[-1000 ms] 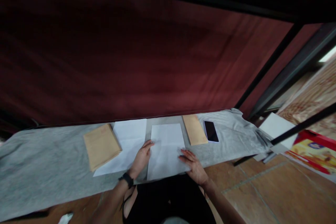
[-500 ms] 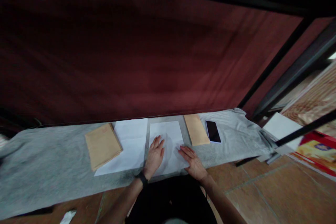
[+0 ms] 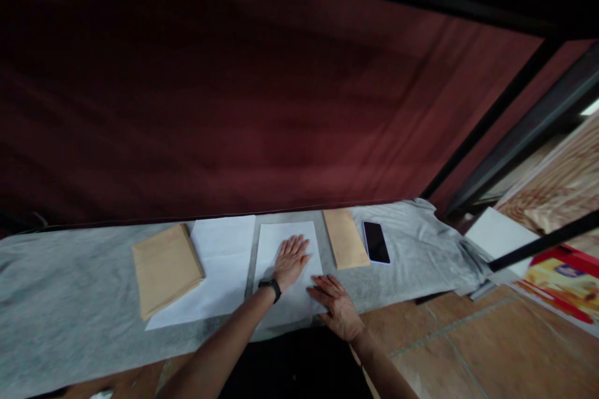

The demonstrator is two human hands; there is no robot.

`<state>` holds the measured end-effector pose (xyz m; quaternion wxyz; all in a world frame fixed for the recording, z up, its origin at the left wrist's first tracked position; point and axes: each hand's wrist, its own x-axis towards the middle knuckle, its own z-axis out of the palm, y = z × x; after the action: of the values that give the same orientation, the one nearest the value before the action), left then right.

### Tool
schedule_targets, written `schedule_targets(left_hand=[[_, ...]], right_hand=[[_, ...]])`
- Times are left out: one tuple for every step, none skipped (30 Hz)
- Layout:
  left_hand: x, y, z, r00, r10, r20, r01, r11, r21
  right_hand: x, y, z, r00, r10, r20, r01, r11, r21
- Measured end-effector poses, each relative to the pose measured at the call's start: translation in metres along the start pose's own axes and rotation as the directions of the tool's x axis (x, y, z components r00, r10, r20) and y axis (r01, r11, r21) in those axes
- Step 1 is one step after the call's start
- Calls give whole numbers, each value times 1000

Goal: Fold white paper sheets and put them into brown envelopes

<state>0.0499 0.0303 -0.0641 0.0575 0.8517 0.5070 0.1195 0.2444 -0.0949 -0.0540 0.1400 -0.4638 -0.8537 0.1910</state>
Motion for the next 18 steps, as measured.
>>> schedule_targets(left_hand=[[5,-7,-1,1000,-25,-14,25,1000,-9],[10,-15,-2,998,-52,-32,52,998,-24],[14,-23,-3,996,-73,-48,71,997,-42],[17,-30,-5,994,-90,-62,87,995,-57],[19,-37,-6,992,-105,-75,100,993,-68],[21,-43,-7,990,-115,-83,108,991,-79],[21,-47,-7,988,-125,-89,117,989,-88],[21,-50,-8,986,-136,-95,127,987,-95],[18,-52,-8,984,-148,-98,138,985,-102],[14,-52,-8,983,-159,-96,149,983,-106],[7,-51,-8,982,-167,-88,158,982,-107],[-3,-48,-7,984,-165,-69,156,982,-110],[-16,-45,-7,988,-150,-42,144,983,-113],[-31,-40,-7,993,-120,-4,118,985,-122],[-48,-36,-8,997,-72,31,75,988,-137],[-66,-31,-9,998,-20,59,29,988,-150],[-84,-27,-11,996,37,83,-23,987,-161],[-102,-23,-14,989,102,103,-84,982,-168]], right_hand=[[0,0,0,1000,-5,1,5,1000,4],[0,1,0,1000,-7,-1,7,1000,7],[0,1,0,1000,-8,-4,8,1000,10],[-1,1,0,1000,-10,-7,10,1000,14],[-1,2,0,1000,-12,-10,12,1000,18],[-1,2,0,1000,-13,-14,13,1000,22],[-1,2,1,1000,-14,-17,15,1000,25],[-1,2,1,1000,-14,-21,15,1000,27],[-1,2,2,1000,-13,-26,13,1000,26],[-1,3,2,999,-13,-31,13,1000,26],[-1,3,3,999,-14,-33,15,1000,26],[-1,3,3,999,-16,-35,16,1000,25],[-1,4,4,999,-15,-39,16,1000,25],[-1,4,5,999,-12,-42,13,1000,24],[-1,5,5,999,-8,-46,9,1000,22],[-1,5,6,999,-5,-50,6,1000,20],[-1,5,6,999,-2,-53,3,1000,18],[-1,5,6,998,-2,-55,3,1000,16]])
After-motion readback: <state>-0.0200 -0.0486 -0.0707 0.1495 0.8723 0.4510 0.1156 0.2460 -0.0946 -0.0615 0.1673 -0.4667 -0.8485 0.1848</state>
